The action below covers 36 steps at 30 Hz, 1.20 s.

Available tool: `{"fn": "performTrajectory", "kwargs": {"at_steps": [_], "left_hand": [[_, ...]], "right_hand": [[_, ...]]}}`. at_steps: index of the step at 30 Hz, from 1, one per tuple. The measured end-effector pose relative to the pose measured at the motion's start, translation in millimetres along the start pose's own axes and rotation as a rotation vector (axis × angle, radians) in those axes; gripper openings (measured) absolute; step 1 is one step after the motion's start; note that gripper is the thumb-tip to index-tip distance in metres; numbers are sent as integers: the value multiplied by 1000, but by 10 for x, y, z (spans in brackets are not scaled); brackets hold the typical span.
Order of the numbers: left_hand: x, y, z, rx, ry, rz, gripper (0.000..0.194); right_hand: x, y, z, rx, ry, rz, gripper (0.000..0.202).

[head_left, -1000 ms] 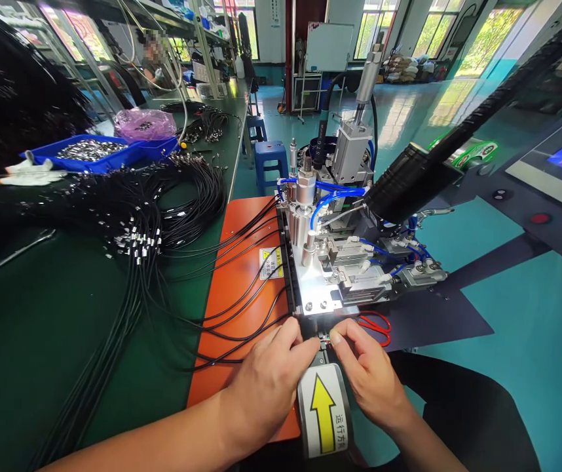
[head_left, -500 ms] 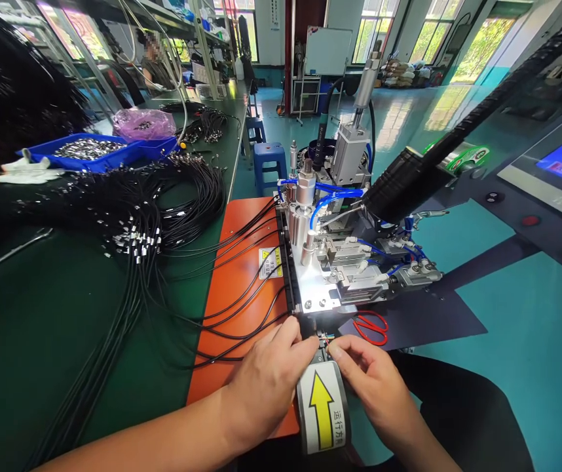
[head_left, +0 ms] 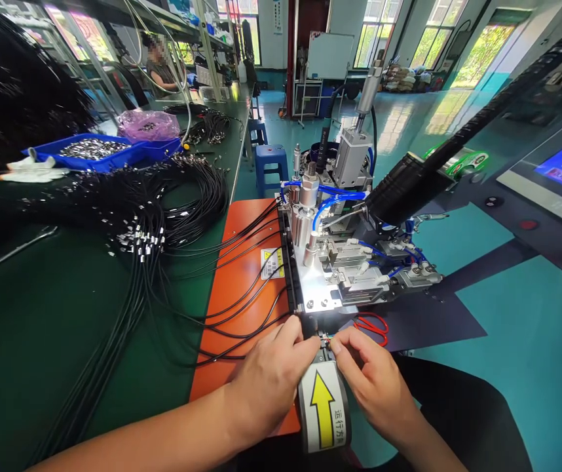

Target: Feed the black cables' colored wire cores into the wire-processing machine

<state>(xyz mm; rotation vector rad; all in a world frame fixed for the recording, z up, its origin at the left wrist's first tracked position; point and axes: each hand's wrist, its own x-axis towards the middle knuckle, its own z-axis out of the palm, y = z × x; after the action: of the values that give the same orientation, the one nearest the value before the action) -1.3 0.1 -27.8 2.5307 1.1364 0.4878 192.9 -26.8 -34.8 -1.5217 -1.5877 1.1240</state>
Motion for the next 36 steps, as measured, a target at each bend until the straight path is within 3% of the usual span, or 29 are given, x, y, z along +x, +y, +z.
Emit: {"fn": "performTrajectory", "kwargs": {"at_steps": [13,20,27,36], "left_hand": [[1,-4,-9,11,6,3,31],[-10,-14,11,-34,0,-25,31],[-34,-30,45,-36,8,-28,30],[-31,-29,45,-38,2,-20,29]], "right_hand": [[61,-3,-1,-176,60,-52,25],[61,61,-80,-131,99,53,22],[136,15,-77,-36,-3,-1,28],[120,-25,-96,-21,48,-52,19]]}}
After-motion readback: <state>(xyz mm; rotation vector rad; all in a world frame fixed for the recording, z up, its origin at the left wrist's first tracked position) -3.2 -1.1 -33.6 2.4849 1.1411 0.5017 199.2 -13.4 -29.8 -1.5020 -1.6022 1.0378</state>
